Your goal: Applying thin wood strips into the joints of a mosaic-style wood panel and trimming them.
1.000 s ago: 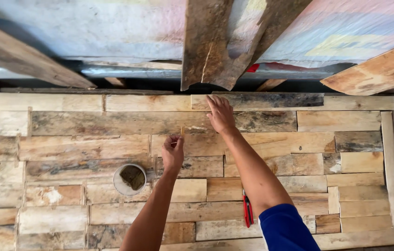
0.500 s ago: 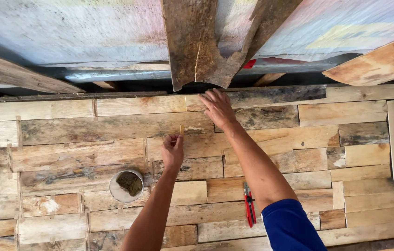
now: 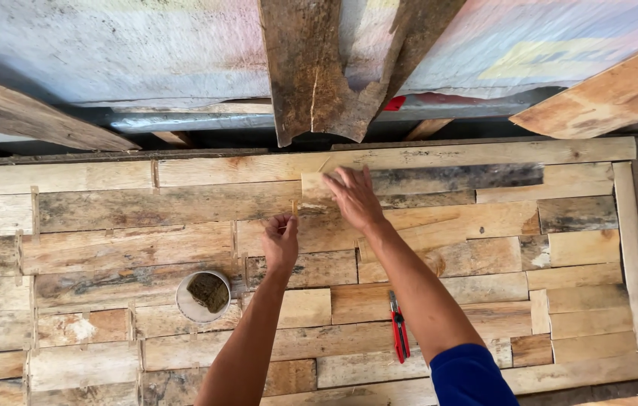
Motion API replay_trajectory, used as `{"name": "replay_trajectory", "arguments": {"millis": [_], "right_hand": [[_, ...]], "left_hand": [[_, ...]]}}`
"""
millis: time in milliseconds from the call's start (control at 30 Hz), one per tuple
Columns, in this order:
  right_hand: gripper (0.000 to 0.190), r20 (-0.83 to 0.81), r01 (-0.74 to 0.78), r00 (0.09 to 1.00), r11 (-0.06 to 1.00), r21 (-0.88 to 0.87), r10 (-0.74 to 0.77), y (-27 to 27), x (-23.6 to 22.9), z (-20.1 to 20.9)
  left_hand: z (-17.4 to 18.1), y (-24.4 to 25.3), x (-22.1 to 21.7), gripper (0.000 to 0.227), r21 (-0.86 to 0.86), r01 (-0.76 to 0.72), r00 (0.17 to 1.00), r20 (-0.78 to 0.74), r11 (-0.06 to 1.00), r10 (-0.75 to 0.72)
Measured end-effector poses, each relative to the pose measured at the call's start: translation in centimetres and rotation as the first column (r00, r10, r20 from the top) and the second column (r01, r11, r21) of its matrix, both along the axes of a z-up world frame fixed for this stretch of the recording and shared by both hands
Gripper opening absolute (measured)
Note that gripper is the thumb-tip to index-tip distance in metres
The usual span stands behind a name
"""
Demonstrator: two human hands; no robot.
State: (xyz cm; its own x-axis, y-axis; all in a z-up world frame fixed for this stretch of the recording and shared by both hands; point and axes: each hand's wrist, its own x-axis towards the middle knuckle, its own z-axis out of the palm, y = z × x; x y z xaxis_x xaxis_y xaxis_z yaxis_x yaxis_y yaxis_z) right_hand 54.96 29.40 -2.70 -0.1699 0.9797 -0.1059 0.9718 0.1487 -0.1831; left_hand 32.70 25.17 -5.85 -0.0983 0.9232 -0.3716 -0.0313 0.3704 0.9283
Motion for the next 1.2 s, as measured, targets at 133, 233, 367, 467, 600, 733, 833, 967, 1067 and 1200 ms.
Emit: {"name": "replay_trajectory", "arguments": {"millis": [133,233,367,467,600,733,833,967,1067,1200], "right_hand": [[0.064,0.002,-0.005,1.000,1.000,0.001,0.005,-4.2,-0.4,0.2],[0.064,-0.063,0.010,0.998,0.999,-0.045,-0.013,-6.6,-0.7,0.8],[0.062,-0.157,0.038,0.986,0.990,-0.137,-0.059,-7.9,-1.3,3.4],[0.063,-0.212,0.039,0.975,0.989,-0.145,-0.069,-7.5,-1.5,5.0],[0.055,-0.382,0.115,0.920,0.992,0.056,-0.085,-5.6,-0.4,1.4],[0.047,-0.344,0.184,0.933,0.962,0.203,-0.106,-2.3,0.6,-1.2],[0.047,-0.305,0.188,0.945,0.960,0.209,-0.119,-0.4,0.5,-0.5],[0.047,-0.331,0.197,0.931,0.975,0.101,-0.153,1.1,-0.3,-0.7],[0.046,-0.296,0.195,0.942,0.977,0.088,-0.161,1.2,-0.6,-1.1],[0.043,-0.319,0.207,0.936,0.967,0.150,-0.151,1.2,-1.0,-0.2]], "left_hand": [[-0.6,-0.8,0.7,0.014,0.070,0.009,0.999,0.030,0.998,-0.011],[0.4,-1.4,1.1,0.013,0.013,0.002,1.000,-0.001,1.000,-0.002],[0.6,-1.7,1.2,0.014,0.003,0.046,0.999,-0.023,0.999,-0.046],[0.2,-1.9,1.1,0.013,0.006,0.040,0.999,-0.018,0.999,-0.040],[-2.0,-1.7,1.0,0.014,0.053,0.028,0.998,0.051,0.998,-0.030],[0.8,-0.8,1.1,0.015,-0.035,0.039,0.998,-0.040,0.999,-0.041],[0.0,-0.5,1.1,0.015,-0.054,0.042,0.998,-0.043,0.998,-0.044],[-0.7,-0.1,0.6,0.017,-0.030,0.019,0.999,-0.049,0.999,-0.021],[-0.5,0.4,0.4,0.017,-0.056,0.018,0.997,-0.075,0.998,-0.022],[-2.2,0.4,0.0,0.017,-0.041,-0.027,0.999,0.030,0.999,0.028]]}}
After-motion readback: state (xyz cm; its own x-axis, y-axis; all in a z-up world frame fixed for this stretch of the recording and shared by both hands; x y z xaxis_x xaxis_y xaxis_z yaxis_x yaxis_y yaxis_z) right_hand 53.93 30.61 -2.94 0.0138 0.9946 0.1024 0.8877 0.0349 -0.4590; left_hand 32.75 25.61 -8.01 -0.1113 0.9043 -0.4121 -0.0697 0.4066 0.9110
